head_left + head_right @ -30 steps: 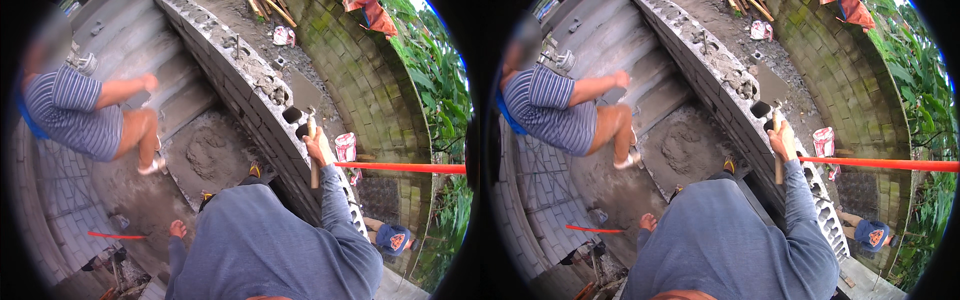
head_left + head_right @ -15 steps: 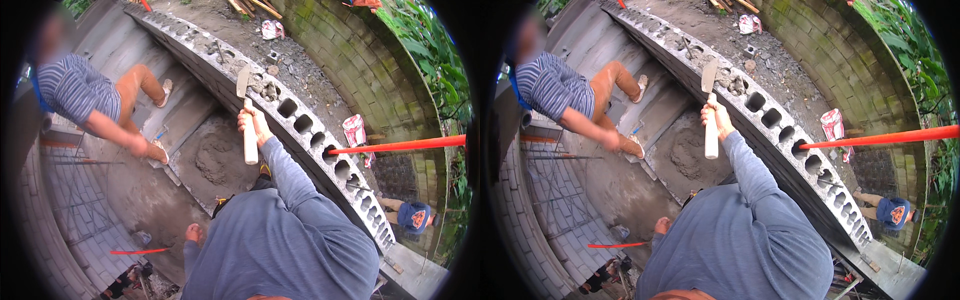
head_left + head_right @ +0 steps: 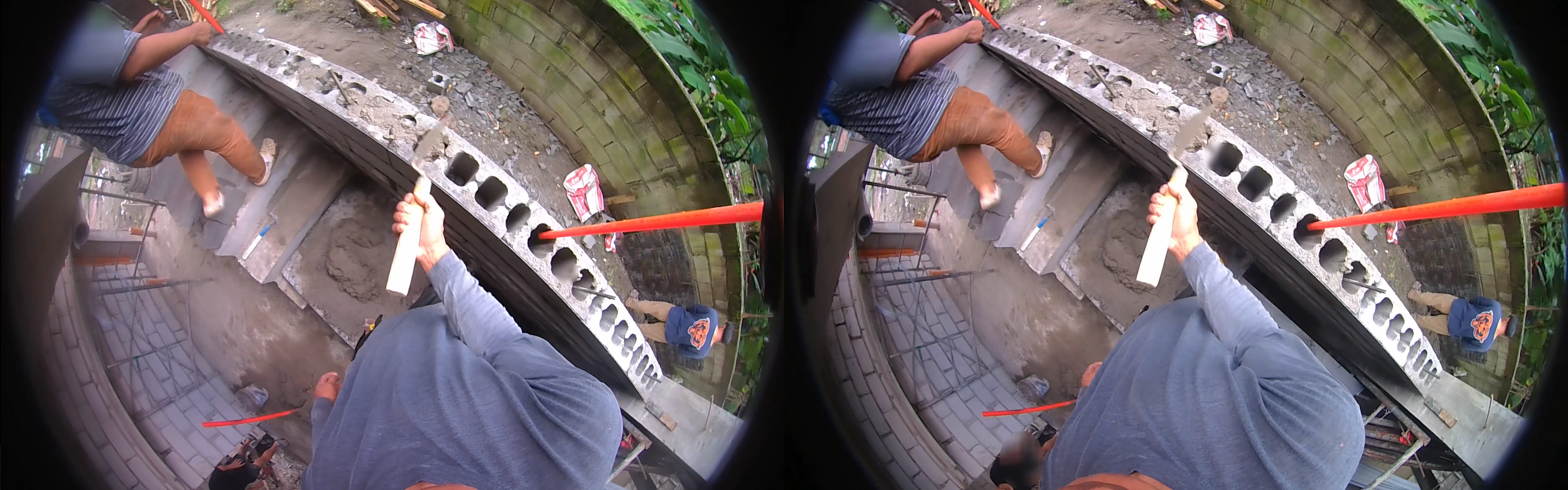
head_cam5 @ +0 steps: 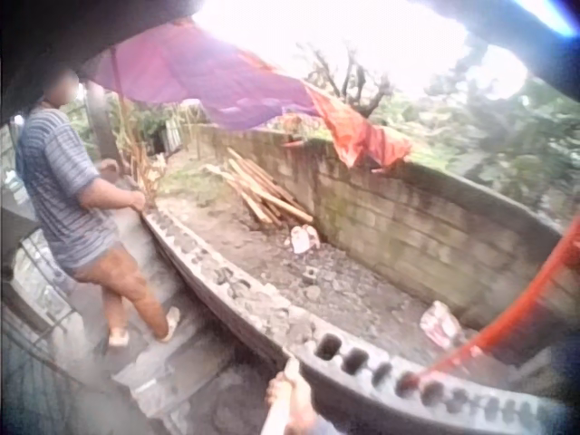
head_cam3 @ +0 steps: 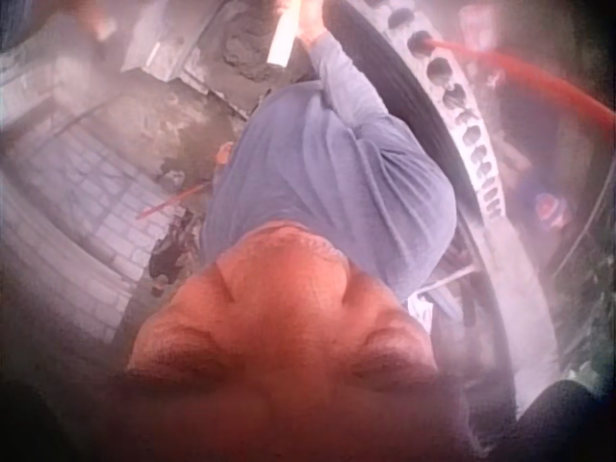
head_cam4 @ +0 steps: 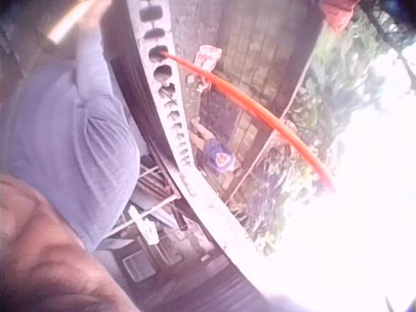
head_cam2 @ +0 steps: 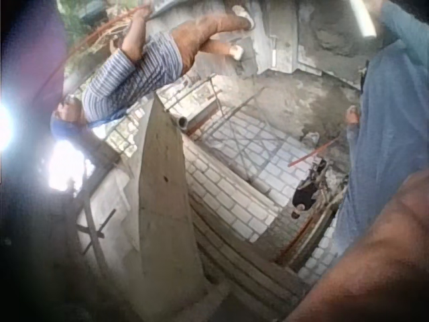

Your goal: The person scoops wet mortar from a pile on the ground using a trowel and applies it into the hollows of a concrete block wall. The person repeatedly moves between the mortar pile and the wall to fill the block cavities.

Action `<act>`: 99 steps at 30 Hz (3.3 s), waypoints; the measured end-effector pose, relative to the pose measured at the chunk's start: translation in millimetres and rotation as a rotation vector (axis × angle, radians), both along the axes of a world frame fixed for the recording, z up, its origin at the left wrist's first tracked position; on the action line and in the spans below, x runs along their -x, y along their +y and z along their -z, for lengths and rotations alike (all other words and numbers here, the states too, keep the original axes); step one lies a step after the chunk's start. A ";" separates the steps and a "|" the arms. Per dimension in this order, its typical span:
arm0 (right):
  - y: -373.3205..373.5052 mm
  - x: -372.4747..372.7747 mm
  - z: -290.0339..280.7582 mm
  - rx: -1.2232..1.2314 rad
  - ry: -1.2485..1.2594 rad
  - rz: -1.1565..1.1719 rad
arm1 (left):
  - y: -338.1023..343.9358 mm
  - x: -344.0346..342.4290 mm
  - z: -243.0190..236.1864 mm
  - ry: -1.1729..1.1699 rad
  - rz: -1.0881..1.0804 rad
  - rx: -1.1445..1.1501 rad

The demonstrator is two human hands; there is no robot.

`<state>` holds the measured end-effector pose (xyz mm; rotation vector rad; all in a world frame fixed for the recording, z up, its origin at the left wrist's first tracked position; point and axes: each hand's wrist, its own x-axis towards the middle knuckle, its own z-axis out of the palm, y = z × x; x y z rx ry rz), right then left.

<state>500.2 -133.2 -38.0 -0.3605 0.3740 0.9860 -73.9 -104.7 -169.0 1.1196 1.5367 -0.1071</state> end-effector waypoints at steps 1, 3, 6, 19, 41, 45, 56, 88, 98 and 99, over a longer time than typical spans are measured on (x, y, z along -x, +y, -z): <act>3.0 -10.0 6.6 0.008 -0.037 -0.008 | 0.0 -2.4 0.5 -0.024 0.012 -0.003; 9.8 -32.3 29.2 -0.065 -0.023 -0.047 | 4.1 -10.9 1.8 -0.025 0.030 0.008; 14.6 -21.5 44.5 -0.048 -0.009 0.027 | 15.0 -6.4 10.0 0.001 -0.049 0.016; -28.3 120.2 38.5 0.661 -0.765 -0.620 | 13.8 -20.8 24.1 0.098 0.182 0.040; -32.3 298.1 832.0 1.203 -0.829 -1.406 | 16.3 -40.4 273.2 0.201 0.362 0.020; 28.0 278.8 906.2 0.700 -1.121 -1.383 | 17.8 -34.6 280.9 0.202 0.387 0.020; 87.6 248.7 809.1 0.743 -0.698 -1.590 | 20.3 -36.5 261.4 0.226 0.391 0.018; 93.0 232.9 845.7 0.962 -1.101 -1.682 | 21.1 -34.1 272.8 0.207 0.299 -0.017; 89.3 235.4 804.1 0.761 -1.189 -1.548 | 10.1 -41.0 269.8 0.183 0.294 -0.096; 87.4 238.1 791.8 0.782 -1.197 -1.524 | 6.2 -40.8 268.3 0.173 0.284 -0.112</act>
